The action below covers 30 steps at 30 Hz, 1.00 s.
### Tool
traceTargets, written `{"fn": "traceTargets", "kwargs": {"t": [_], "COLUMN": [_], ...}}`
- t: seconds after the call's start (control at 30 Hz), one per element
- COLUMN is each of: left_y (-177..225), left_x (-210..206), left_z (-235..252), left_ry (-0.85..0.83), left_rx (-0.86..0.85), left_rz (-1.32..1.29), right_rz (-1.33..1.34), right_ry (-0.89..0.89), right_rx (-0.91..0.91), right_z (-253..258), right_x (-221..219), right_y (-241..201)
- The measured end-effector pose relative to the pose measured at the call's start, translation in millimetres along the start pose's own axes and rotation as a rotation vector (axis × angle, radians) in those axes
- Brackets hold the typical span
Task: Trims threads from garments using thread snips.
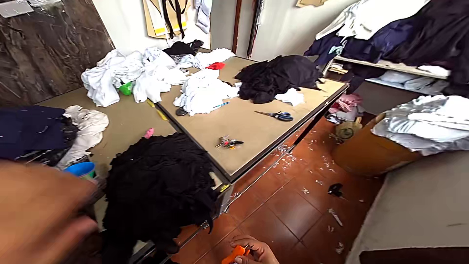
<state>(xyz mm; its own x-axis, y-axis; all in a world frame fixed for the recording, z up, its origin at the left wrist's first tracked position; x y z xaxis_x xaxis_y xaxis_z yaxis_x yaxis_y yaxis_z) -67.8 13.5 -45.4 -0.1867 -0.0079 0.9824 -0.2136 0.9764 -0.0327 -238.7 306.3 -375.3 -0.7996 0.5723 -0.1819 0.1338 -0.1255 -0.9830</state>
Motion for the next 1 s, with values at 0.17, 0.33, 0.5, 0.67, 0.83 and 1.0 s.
{"fn": "traceTargets", "kwargs": {"t": [0.17, 0.33, 0.5, 0.67, 0.83, 1.0], "left_y": [148, 322, 390, 478, 577, 647], "left_x": [-190, -229, -240, -223, -175, -157], "left_z": [172, 297, 430, 585, 713, 850], "left_ry": [-0.076, -0.224, -0.118, -0.211, -0.298, -0.435], "left_rx": [-0.442, -0.536, -0.661, -0.654, -0.751, -0.680], "left_rz": [-0.539, -0.999, -0.980, -0.997, -1.136, -1.048], "right_rz": [-0.127, -0.338, -0.317, -0.474, -0.511, -0.281], "right_ry": [0.092, 0.169, 0.101, 0.279, 0.469, 0.755], "right_rx": [0.190, 0.389, 0.419, 0.224, 0.110, -0.040], "right_z": [1, 27, 73, 115, 119, 101], "right_x": [119, 223, 358, 512, 669, 833], "right_y": [-30, -46, -64, -71, -107, -102]}}
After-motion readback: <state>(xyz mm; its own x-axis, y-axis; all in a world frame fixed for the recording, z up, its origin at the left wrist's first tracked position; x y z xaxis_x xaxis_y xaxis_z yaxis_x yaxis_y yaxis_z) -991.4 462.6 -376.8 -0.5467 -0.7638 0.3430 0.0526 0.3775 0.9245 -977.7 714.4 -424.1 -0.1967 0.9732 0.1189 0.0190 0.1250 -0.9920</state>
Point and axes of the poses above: each hand's wrist, its own z-axis towards the middle knuckle, its own x-axis out of the back of the hand, y = z × x, the point moved 4 cm from there along z, towards the middle knuckle, and after that the axes turned 2 degrees about -y, right-handed, at the moved point
